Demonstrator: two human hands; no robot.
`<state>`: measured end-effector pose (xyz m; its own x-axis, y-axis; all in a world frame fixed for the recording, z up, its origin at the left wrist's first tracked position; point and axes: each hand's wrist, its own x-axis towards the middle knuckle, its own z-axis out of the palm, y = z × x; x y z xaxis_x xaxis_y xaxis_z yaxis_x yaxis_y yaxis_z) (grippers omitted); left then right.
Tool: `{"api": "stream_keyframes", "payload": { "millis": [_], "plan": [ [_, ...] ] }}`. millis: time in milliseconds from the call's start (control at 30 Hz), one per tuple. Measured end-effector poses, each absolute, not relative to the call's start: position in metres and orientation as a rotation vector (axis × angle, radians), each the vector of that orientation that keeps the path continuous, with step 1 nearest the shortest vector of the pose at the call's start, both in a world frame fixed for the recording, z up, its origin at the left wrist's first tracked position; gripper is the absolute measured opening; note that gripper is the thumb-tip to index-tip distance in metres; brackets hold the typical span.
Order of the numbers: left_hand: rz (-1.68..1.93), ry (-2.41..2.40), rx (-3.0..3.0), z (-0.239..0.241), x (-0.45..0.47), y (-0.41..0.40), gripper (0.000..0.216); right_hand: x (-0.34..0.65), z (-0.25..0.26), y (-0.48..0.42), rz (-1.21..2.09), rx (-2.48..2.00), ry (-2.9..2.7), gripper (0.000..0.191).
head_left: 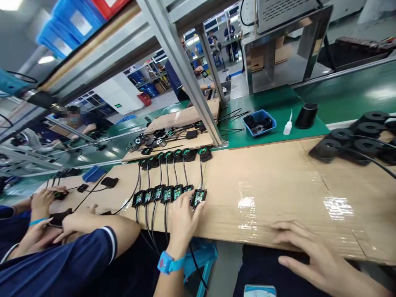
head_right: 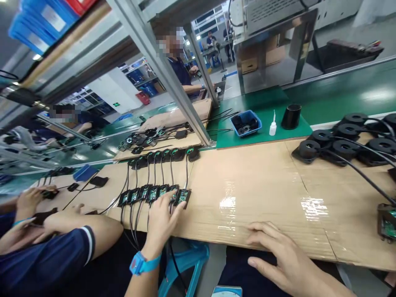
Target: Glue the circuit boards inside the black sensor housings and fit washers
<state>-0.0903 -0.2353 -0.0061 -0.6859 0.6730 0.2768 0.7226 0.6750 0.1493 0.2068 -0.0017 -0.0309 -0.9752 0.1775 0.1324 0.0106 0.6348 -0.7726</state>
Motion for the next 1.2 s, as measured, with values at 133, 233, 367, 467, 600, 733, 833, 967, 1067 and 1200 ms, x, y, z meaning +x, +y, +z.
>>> {"api": "stream_keyframes", "payload": {
  "millis": [133,233,367,467,600,733,833,967,1067,1200],
  "plan": [
    [-0.254,-2.766,-1.049,-0.021,-0.12,-0.255,0.092,0.178,-0.018,-0.032,2.021,-0.103,-2.54,0.032],
    [-0.186,-2.799,-1.102,-0.029,-0.131,-0.245,0.103,0.158,-0.031,-0.06,2.468,-0.099,-2.358,0.042],
    [-0.135,-2.818,-1.175,-0.027,-0.142,-0.232,0.097,0.125,-0.062,-0.101,2.842,-0.242,-2.294,0.059],
    [-0.122,-2.83,-1.255,-0.022,-0.146,-0.227,0.093,0.093,-0.076,-0.137,2.961,-0.351,-2.161,0.08],
    [-0.16,-2.847,-1.309,-0.018,-0.144,-0.227,0.095,0.047,-0.072,-0.181,3.028,-0.501,-1.878,0.089],
    [-0.243,-2.865,-1.366,-0.012,-0.16,-0.229,0.09,0.015,-0.059,-0.21,3.048,-0.585,-1.629,0.046],
    [-0.359,-2.847,-1.374,-0.002,-0.202,-0.219,0.07,0.008,-0.053,-0.214,3.089,-0.68,-1.571,0.024],
    [-0.457,-2.788,-1.28,0.015,-0.273,-0.179,0.051,0.02,-0.046,-0.199,3.054,-0.663,-1.602,0.01],
    [-0.491,-2.799,-1.319,0.024,-0.31,-0.149,0.045,0.038,-0.04,-0.176,2.898,-0.583,-1.727,0.014],
    [-0.556,-2.816,-1.411,0.023,-0.327,-0.132,0.04,0.066,-0.029,-0.135,2.623,-0.427,-1.947,0.017]
  ]
}}
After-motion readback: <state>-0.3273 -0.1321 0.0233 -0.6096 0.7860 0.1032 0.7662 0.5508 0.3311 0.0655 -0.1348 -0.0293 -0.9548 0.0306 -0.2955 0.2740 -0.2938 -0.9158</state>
